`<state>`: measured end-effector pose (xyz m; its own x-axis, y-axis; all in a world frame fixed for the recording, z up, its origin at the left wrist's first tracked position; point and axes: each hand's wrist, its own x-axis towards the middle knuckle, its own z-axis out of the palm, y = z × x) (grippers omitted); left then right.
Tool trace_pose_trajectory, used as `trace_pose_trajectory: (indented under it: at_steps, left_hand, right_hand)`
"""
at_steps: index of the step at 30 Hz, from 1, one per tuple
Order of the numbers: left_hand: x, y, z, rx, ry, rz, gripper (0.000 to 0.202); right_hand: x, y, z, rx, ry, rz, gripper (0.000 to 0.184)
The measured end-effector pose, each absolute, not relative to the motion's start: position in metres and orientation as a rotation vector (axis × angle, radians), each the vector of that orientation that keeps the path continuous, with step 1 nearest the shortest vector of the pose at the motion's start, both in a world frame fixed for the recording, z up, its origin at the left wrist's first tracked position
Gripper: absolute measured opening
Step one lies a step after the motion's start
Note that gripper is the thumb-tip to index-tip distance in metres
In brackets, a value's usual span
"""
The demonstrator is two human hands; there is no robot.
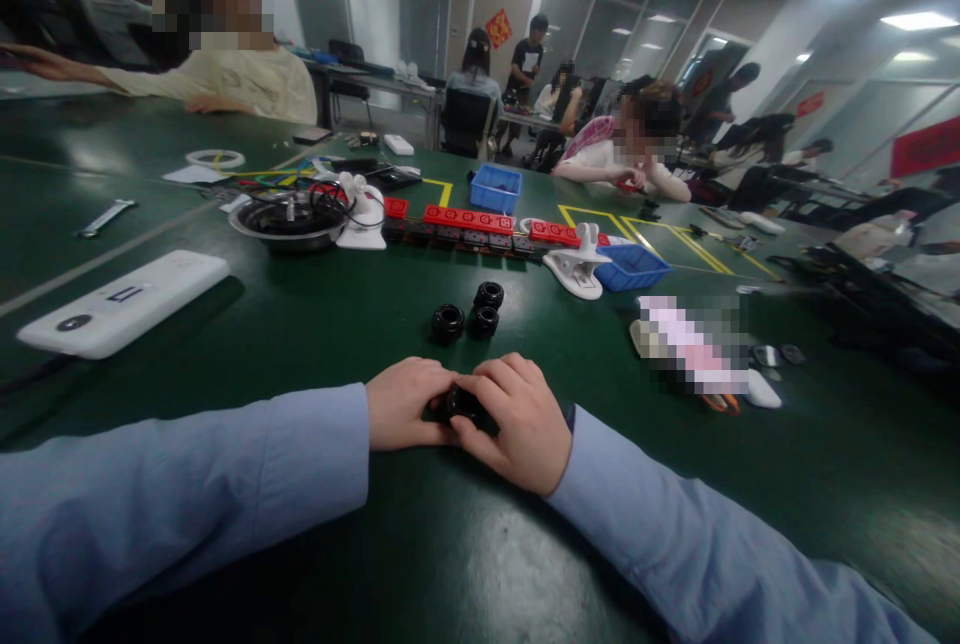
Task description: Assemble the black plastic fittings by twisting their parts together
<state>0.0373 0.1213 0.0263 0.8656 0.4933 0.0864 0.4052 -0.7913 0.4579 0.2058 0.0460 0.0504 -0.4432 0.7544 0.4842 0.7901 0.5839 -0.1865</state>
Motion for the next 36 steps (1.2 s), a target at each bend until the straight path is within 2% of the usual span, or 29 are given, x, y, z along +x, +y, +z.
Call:
trace_pose_trajectory:
  at_steps: [18, 29, 36]
  left_hand:
    - [0.0364, 0.1212, 0.027, 2.634, 0.643, 0.279, 0.032]
    - [0.0373, 0.1204, 0.0287, 2.606, 0.634, 0.28, 0.033]
    - [0.0368, 0.1227, 0.0271, 2.635, 0.597, 0.282, 0.036]
  right_hand:
    - [0.2063, 0.0451, 0.0497, -0.974, -2.37, -0.034, 0.036]
    - [0.207, 0.0459, 0.0454, -0.972, -2.354, -0.107, 0.025]
    - [0.2088, 0.046, 0.0416, -1.019, -2.389, -0.18, 0.027]
